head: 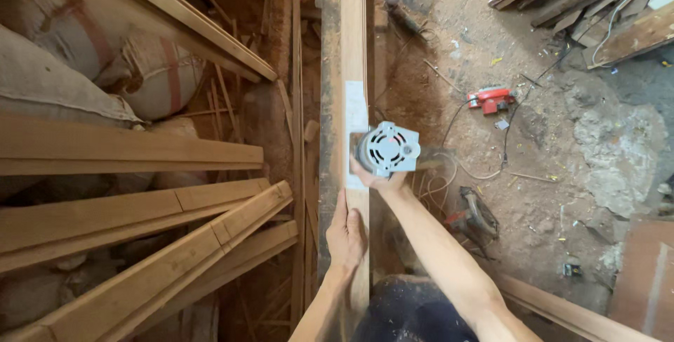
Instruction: The person uses a circular saw to cut a piece of wood, then switches to a router to shape the edges of a long wooden plank. Finally, they use an angle grinder to smooth the surface of the wood.
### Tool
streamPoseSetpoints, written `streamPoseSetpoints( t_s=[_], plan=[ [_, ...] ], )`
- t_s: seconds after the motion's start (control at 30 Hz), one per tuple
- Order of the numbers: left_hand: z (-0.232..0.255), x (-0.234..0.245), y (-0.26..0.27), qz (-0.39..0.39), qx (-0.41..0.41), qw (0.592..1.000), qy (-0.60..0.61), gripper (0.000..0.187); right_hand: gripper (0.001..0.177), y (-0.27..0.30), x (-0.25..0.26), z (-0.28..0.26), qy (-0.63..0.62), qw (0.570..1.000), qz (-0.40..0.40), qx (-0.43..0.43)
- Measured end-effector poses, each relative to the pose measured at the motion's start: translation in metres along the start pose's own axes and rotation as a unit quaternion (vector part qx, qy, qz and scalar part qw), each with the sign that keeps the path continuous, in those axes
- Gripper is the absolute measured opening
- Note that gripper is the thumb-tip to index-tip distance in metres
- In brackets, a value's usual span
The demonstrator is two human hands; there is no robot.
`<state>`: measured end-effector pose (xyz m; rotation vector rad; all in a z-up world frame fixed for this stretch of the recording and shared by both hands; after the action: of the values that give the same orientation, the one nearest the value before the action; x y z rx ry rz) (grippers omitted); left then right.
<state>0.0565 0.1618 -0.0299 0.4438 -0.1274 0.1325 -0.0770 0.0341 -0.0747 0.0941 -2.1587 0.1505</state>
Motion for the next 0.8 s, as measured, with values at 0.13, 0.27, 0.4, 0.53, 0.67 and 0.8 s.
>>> streamPoseSetpoints(
  t_s=[0.13, 0.27, 0.4, 0.53, 0.67, 0.8],
  plan=[
    [0.000, 0.001, 0.000, 0.021, -0.128, 0.991, -0.020, 0.060, 0.054, -0.018, -0.005, 0.013, -0.085, 0.994, 0.074, -0.001],
    [-0.004, -0.001, -0.001, -0.005, -0.056, 0.998, -0.036, 0.063, 0.050, -0.044, 0.004, 0.008, -0.099, 0.988, 0.119, 0.002],
    [0.006, 0.001, -0.003, 0.006, -0.090, 0.996, -0.025, 0.062, 0.055, -0.081, 0.025, -0.003, -0.115, 0.942, 0.293, 0.115],
    [0.016, 0.000, -0.014, 0.024, -0.103, 0.994, -0.033, 0.060, 0.064, -0.126, 0.034, -0.005, -0.111, 0.950, 0.291, 0.033],
    [0.017, -0.003, -0.034, 0.016, -0.055, 0.998, -0.010, 0.060, 0.059, -0.152, 0.046, -0.008, -0.135, 0.965, 0.227, 0.008],
    [0.009, 0.000, -0.047, 0.009, -0.094, 0.995, 0.037, 0.054, 0.059, -0.091, 0.048, -0.019, -0.089, 0.980, 0.171, -0.054]
  ],
)
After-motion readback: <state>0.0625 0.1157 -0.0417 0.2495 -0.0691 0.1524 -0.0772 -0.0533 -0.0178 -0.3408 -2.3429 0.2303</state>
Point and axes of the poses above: each hand's wrist, its own y-axis away from the middle knuckle, its own x-axis out of the back of the hand, z = x × y, the point moved 2 cm from there along -y, towards the middle knuckle, and after that the axes turned 4 degrees about y, right-handed, at the moved point
